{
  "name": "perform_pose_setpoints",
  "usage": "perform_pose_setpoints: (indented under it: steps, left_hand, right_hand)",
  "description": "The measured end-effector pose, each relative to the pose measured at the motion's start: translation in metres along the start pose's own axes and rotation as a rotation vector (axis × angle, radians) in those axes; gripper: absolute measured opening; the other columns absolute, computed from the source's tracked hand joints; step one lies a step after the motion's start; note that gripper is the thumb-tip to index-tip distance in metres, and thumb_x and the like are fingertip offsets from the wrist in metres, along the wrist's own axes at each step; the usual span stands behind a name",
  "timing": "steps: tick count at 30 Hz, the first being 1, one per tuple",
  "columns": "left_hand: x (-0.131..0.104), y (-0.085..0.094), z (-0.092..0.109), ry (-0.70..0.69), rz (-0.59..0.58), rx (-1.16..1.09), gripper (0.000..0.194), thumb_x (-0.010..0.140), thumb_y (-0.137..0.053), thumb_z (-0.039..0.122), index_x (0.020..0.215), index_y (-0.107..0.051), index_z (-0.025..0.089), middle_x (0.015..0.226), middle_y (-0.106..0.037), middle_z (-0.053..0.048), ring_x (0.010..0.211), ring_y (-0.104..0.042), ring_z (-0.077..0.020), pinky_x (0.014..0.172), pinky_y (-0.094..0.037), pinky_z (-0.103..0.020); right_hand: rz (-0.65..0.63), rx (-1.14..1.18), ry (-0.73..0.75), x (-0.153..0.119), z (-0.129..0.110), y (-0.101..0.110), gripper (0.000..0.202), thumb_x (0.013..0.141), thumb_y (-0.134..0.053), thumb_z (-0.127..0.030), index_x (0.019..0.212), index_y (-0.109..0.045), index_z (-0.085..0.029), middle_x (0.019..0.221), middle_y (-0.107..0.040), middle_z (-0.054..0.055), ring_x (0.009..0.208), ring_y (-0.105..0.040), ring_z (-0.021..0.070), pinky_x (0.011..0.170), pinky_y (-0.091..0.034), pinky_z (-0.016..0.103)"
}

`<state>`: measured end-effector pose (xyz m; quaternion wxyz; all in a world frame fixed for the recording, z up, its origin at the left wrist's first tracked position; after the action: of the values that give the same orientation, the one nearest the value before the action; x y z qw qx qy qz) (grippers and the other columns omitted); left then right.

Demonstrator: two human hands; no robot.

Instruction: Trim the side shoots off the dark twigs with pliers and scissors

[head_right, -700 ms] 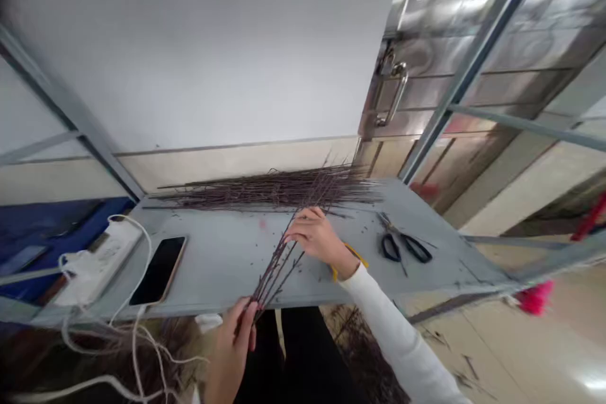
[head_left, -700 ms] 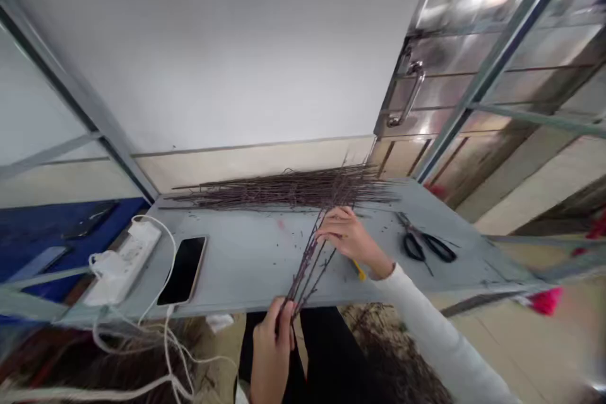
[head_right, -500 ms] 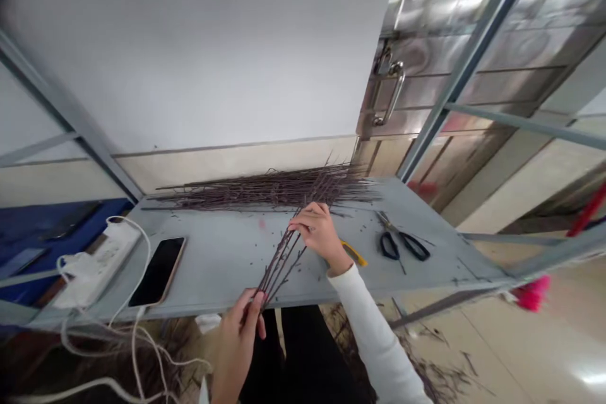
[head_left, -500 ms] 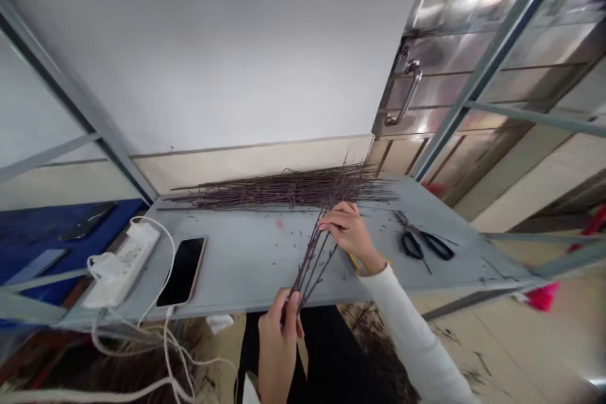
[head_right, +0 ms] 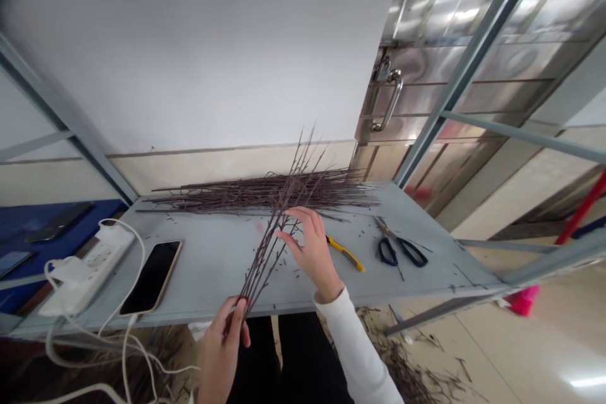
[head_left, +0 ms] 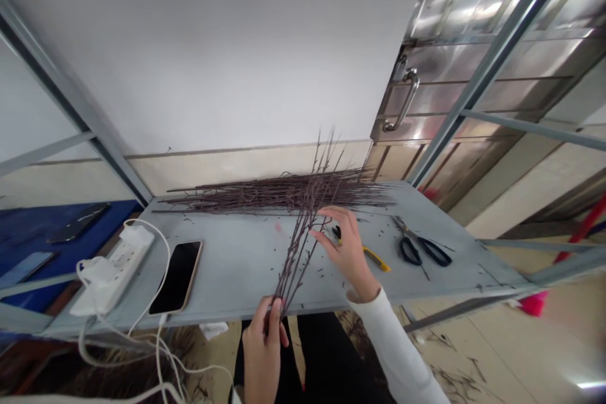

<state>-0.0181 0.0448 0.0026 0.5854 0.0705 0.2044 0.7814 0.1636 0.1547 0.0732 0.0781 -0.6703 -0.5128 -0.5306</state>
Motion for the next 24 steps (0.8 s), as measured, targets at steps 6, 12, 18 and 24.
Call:
perform_pose_setpoints:
  steps: [6,12,18,24]
  left_hand:
    - [-0.002,-0.007,0.000,-0.002,-0.038,-0.043,0.056,0.078,-0.039,0.069,0.083,-0.062,0.018,0.041,-0.044,0.005,0.041,-0.045,-0.0144,0.049,-0.037,-0.024]
    - [-0.004,-0.014,-0.004,-0.013,-0.059,-0.083,0.047,0.083,-0.041,0.061,0.083,-0.060,0.018,0.044,-0.043,0.006,0.043,-0.044,-0.0124,0.050,-0.035,-0.022]
    - [-0.002,-0.013,-0.004,0.001,-0.054,-0.133,0.047,0.081,-0.044,0.061,0.080,-0.059,0.018,0.043,-0.042,0.007,0.042,-0.043,-0.0119,0.048,-0.035,-0.022]
    - [-0.003,-0.006,0.002,0.031,-0.103,-0.165,0.052,0.078,-0.045,0.066,0.079,-0.061,0.016,0.042,-0.040,0.007,0.041,-0.039,-0.0108,0.045,-0.033,-0.022]
  right_hand:
    - [-0.240,-0.153,-0.054,-0.012,0.014,-0.011,0.025,0.090,-0.050,-0.034,0.112,-0.050,-0.022,0.102,-0.059,0.008,0.097,-0.053,0.0244,0.083,-0.041,0.039]
    - [-0.220,-0.268,-0.104,-0.018,0.015,-0.013,0.016,0.089,-0.051,-0.032,0.098,-0.054,-0.019,0.085,-0.059,0.005,0.082,-0.053,0.0221,0.074,-0.038,0.035]
    - [-0.234,-0.316,-0.035,-0.025,0.005,-0.013,0.017,0.092,-0.044,-0.024,0.085,-0.059,-0.019,0.088,-0.057,0.007,0.078,-0.051,0.0218,0.072,-0.041,0.035]
    - [-0.214,-0.028,0.026,-0.020,0.013,-0.005,0.026,0.092,-0.041,-0.021,0.077,-0.062,-0.022,0.077,-0.061,0.004,0.071,-0.057,0.0170,0.069,-0.048,0.029]
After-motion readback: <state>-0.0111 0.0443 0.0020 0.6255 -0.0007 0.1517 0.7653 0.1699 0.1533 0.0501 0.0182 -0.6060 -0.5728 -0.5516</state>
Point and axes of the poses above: each hand's wrist, its own x-axis towards the middle knuckle, its own y-axis out of the back of the hand, z = x × y, the point moved 4 cm from there along x, towards the middle knuckle
